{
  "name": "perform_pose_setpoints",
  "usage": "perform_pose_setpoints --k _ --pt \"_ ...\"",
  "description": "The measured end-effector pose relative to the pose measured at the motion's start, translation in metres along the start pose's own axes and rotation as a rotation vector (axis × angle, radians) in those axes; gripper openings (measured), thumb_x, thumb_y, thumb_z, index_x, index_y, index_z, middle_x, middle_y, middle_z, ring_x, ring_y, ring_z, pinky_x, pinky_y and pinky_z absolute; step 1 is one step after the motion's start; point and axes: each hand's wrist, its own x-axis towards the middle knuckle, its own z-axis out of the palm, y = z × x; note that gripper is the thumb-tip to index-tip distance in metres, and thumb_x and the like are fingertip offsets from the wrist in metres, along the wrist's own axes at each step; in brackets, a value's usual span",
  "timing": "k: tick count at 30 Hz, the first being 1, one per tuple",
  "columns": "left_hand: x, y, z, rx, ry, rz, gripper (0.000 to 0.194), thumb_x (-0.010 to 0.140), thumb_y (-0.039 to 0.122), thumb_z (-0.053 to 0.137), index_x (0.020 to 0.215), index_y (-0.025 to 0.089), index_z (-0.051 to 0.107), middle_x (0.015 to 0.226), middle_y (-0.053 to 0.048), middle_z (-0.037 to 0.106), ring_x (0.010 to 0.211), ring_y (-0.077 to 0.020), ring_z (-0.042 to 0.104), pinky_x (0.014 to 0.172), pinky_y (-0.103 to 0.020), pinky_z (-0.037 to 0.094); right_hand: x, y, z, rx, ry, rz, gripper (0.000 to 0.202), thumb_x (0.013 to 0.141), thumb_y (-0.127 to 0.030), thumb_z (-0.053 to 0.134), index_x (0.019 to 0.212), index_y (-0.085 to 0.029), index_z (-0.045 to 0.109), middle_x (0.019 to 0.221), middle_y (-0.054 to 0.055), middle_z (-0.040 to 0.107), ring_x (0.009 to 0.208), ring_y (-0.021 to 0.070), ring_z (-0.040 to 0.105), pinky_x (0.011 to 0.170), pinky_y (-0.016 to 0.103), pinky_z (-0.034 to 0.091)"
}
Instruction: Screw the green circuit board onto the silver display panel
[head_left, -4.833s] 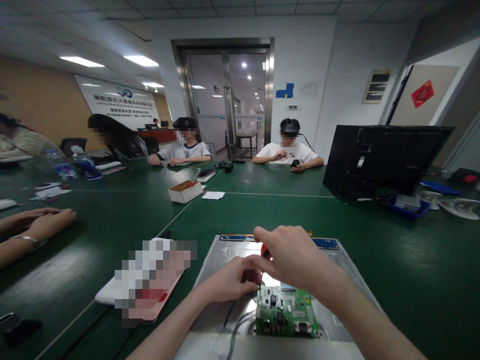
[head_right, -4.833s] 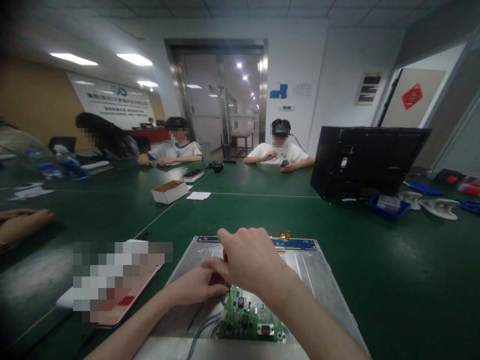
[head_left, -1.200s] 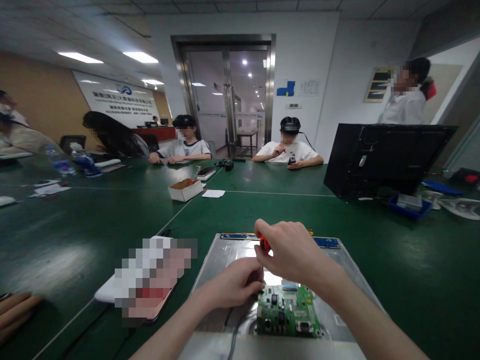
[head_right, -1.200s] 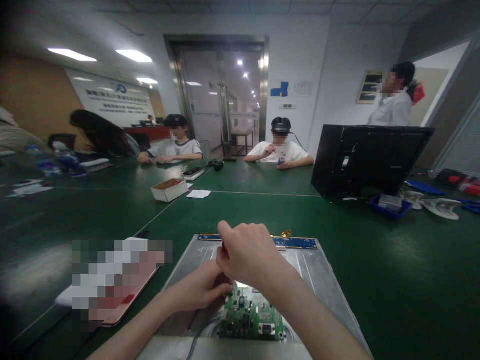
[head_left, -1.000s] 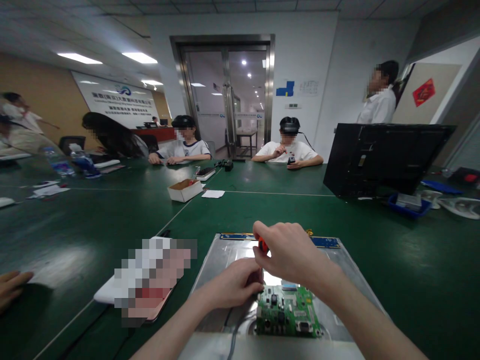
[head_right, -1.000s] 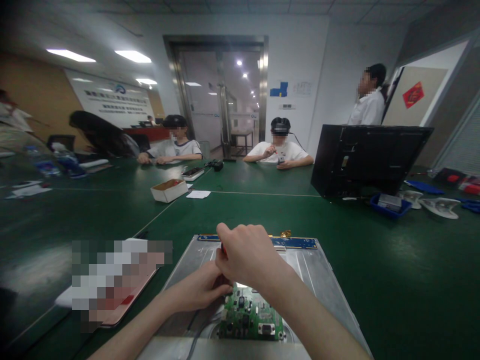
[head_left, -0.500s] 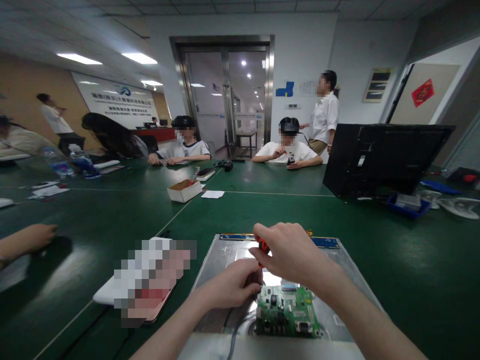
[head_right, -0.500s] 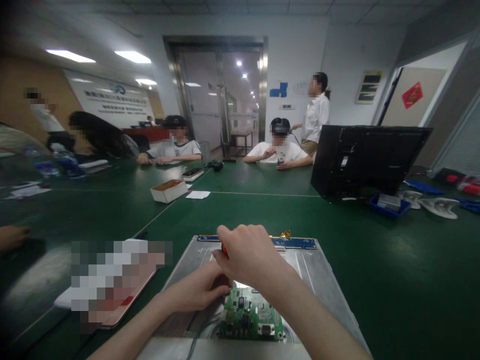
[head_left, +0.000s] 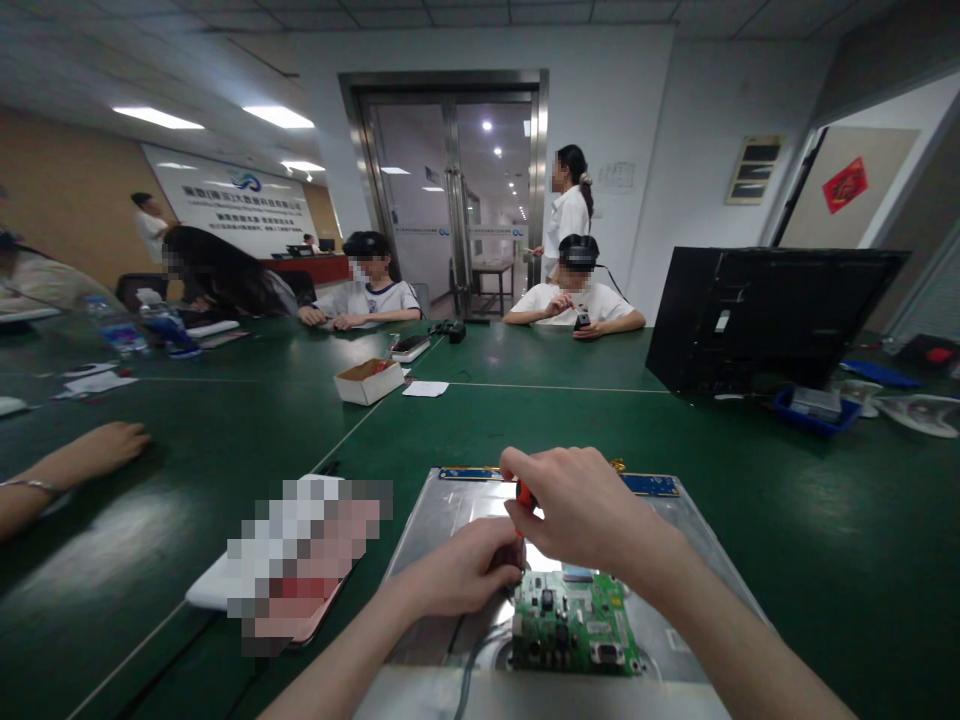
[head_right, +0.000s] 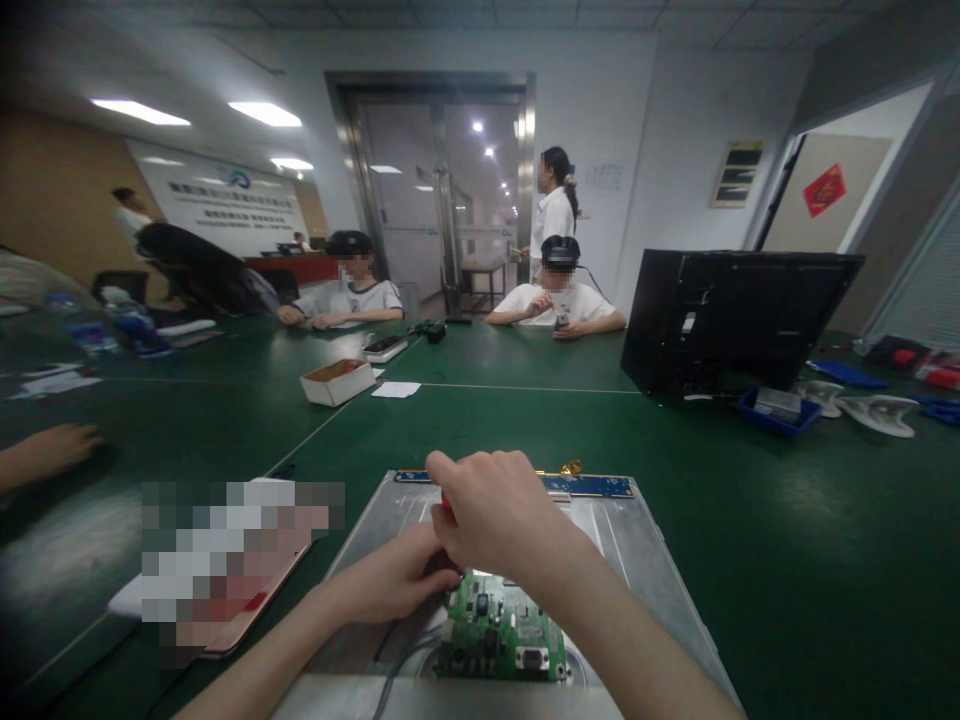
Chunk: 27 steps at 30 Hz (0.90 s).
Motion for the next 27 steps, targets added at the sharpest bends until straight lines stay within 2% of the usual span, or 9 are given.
perform_pose_setpoints --k 10,15,18,22,24,27 --pt "0.0014 0.0008 -0.0006 -0.001 -0.024 -0.014 0.015 0.082 0.011 0.056 0.094 0.02 0.056 0.092 -0.003 0.063 0.081 -0.0203 0.059 0.073 -0.029 0.049 -0.0017 0.0001 -0.0026 0.005 -0.007 0.002 0.012 0.089 -0.027 0.062 0.1 -0.022 0.06 0.08 0.001 0.075 0.066 0.0175 0.064 0.052 0.029 0.017" --pt "0.0025 0.003 -0.0011 0.002 -0.032 -0.007 0.012 0.083 0.011 0.055 0.091 0.019 0.056 0.09 -0.003 0.064 0.082 -0.0202 0.061 0.074 -0.029 0.05 -0.0028 0.0 -0.0038 0.037 0.009 -0.013 0.016 0.087 -0.033 0.069 0.099 -0.023 0.064 0.086 0.0 0.076 0.072 0.0198 0.067 0.053 0.029 0.019" --pt "0.0023 0.004 -0.0022 0.017 -0.027 -0.004 0.012 0.081 0.011 0.055 0.088 0.019 0.057 0.09 -0.003 0.064 0.082 -0.0209 0.061 0.073 -0.029 0.049 -0.0012 -0.001 -0.0042 -0.005 0.003 0.015 0.015 0.091 -0.038 0.067 0.094 -0.023 0.065 0.083 0.001 0.076 0.071 0.0201 0.068 0.053 0.029 0.018" --pt "0.0011 0.0049 -0.0028 0.034 -0.018 0.001 0.011 0.08 0.012 0.054 0.088 0.02 0.058 0.087 -0.002 0.063 0.079 -0.0205 0.06 0.069 -0.028 0.047 0.002 -0.0014 -0.004 -0.069 -0.025 0.052 0.026 0.097 -0.047 0.06 0.089 -0.023 0.067 0.078 0.004 0.075 0.07 0.0208 0.068 0.052 0.031 0.016" --pt "0.0002 0.006 -0.0025 0.039 -0.004 0.0 0.012 0.081 0.013 0.054 0.09 0.019 0.057 0.086 -0.002 0.061 0.075 -0.0194 0.058 0.066 -0.028 0.046 0.0025 -0.0011 -0.0036 -0.063 -0.027 0.052 0.024 0.097 -0.044 0.059 0.09 -0.023 0.066 0.077 0.004 0.075 0.068 0.0202 0.068 0.052 0.031 0.016" --pt "-0.0008 0.0085 -0.0018 0.038 0.013 0.006 0.012 0.082 0.013 0.054 0.092 0.019 0.056 0.086 -0.002 0.061 0.074 -0.0192 0.057 0.065 -0.028 0.046 0.0012 -0.0012 -0.0027 -0.034 -0.02 0.028 0.01 0.094 -0.031 0.06 0.097 -0.022 0.063 0.081 0.002 0.075 0.068 0.0178 0.066 0.052 0.03 0.019"
